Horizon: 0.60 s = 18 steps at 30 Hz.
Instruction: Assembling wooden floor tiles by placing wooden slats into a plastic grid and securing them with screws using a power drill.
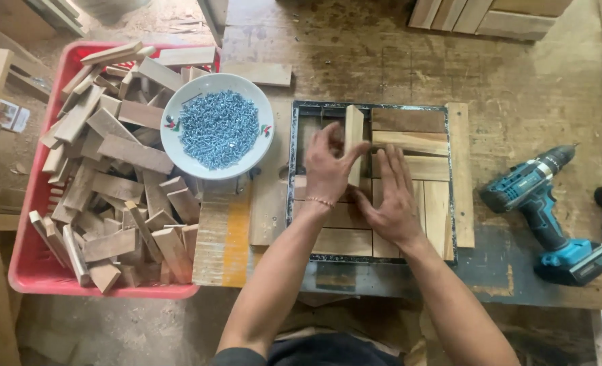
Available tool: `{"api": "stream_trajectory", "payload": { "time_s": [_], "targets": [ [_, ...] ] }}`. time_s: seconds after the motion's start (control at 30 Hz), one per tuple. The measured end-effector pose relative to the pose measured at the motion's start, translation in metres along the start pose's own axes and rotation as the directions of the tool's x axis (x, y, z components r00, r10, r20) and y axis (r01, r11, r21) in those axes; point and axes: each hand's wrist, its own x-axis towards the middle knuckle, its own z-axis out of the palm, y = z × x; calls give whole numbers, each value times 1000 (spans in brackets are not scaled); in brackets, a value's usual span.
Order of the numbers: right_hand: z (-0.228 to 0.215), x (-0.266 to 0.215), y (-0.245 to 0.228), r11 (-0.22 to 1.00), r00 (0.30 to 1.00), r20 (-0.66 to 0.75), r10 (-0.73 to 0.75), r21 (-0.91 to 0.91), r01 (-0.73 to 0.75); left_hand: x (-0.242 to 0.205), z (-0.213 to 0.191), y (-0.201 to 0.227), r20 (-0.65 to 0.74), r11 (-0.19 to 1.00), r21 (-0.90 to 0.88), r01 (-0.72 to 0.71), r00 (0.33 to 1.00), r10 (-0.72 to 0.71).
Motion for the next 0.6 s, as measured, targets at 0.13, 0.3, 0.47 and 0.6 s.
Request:
{"api": "stream_trajectory", "payload": {
  "time_s": [0.13,0.3,0.47,0.6],
  "targets": [
    [11,-5,6,982,999,25,-38,-186,42,1,5,37,271,873,485,-47,957,-99],
    [21,-9,17,976,999,29,-30,-217,35,2,45,-14,55,835,551,-7,998,-28],
    [16,-4,14,985,1000,-14,-15,-171,13,3,20,-23,72,925,372,-84,995,62],
    [29,2,17,951,998,22,-53,-303,57,2,8,-9,114,712,673,-200,979,167]
  ]
}}
